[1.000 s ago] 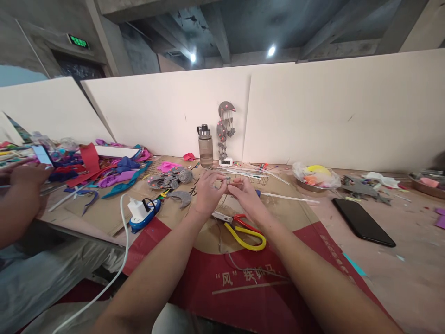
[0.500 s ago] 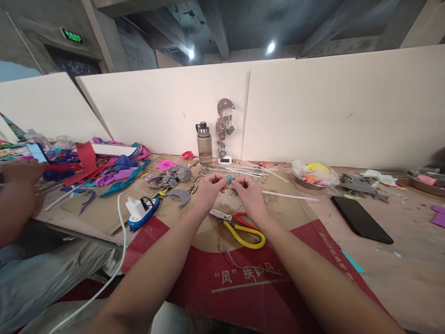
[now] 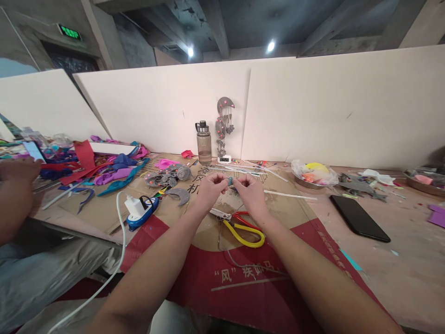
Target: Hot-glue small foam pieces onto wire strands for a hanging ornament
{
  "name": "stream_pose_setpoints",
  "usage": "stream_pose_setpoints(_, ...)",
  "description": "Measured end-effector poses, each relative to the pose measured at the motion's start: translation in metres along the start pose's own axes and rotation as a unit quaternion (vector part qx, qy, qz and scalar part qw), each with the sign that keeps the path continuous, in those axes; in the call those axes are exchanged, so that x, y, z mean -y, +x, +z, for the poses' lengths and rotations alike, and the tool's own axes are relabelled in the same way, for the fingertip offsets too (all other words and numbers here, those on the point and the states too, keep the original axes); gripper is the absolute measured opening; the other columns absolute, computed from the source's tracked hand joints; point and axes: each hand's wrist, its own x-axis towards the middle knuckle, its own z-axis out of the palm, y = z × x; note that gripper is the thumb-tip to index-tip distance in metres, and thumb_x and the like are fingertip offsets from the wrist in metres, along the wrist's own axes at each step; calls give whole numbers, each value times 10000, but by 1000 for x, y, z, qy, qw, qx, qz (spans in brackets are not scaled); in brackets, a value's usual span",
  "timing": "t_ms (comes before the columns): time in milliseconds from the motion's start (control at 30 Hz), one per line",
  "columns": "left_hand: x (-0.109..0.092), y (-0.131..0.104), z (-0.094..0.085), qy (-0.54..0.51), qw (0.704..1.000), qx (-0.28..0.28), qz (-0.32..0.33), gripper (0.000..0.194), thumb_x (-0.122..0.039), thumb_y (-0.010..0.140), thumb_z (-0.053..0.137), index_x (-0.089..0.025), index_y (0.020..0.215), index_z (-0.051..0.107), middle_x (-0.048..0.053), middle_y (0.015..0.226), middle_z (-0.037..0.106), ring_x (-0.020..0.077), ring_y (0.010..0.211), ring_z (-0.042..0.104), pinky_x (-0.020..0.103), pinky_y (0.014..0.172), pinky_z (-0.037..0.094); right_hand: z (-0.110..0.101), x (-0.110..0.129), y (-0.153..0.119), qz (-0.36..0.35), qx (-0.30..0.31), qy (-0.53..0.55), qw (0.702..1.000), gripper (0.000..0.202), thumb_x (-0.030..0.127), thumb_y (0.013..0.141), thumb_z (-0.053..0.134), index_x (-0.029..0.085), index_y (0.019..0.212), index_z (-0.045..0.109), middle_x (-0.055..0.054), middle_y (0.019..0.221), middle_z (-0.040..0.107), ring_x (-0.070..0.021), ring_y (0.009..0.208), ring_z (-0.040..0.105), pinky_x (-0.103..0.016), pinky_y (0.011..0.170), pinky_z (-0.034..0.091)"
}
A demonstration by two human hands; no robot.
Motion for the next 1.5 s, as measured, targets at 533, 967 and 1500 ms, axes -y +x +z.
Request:
stream_pose_setpoints(533,-6,1,-1,19,992,106,-60,189,-288,687,669,-140,804,668,-7,614,605,89,546,516,217,537,394,-10,-10,7,69,49,38,996,202,362,668,563,173,727,599,52,569,504,-93,516,386,-230,502,314)
stream_pose_setpoints(967,3,3,-8,272,950,117,101,195,-245,755,598,-166,867,736,27,789,731,125,662,596,225,605,436,-14,-11,0,-106,71,-214,969,65,204,743,558,183,763,617,-11,735,629,-144,672,532,-261,640,365)
stream_pose_setpoints(1500,3,3,-10,334,928,145,83,209,-210,750,545,-216,818,742,-25,636,668,123,608,587,221,579,415,-18,2,-11,-191,117,-426,876,153,208,925,461,179,927,611,-84,977,637,-193,821,584,-287,656,364)
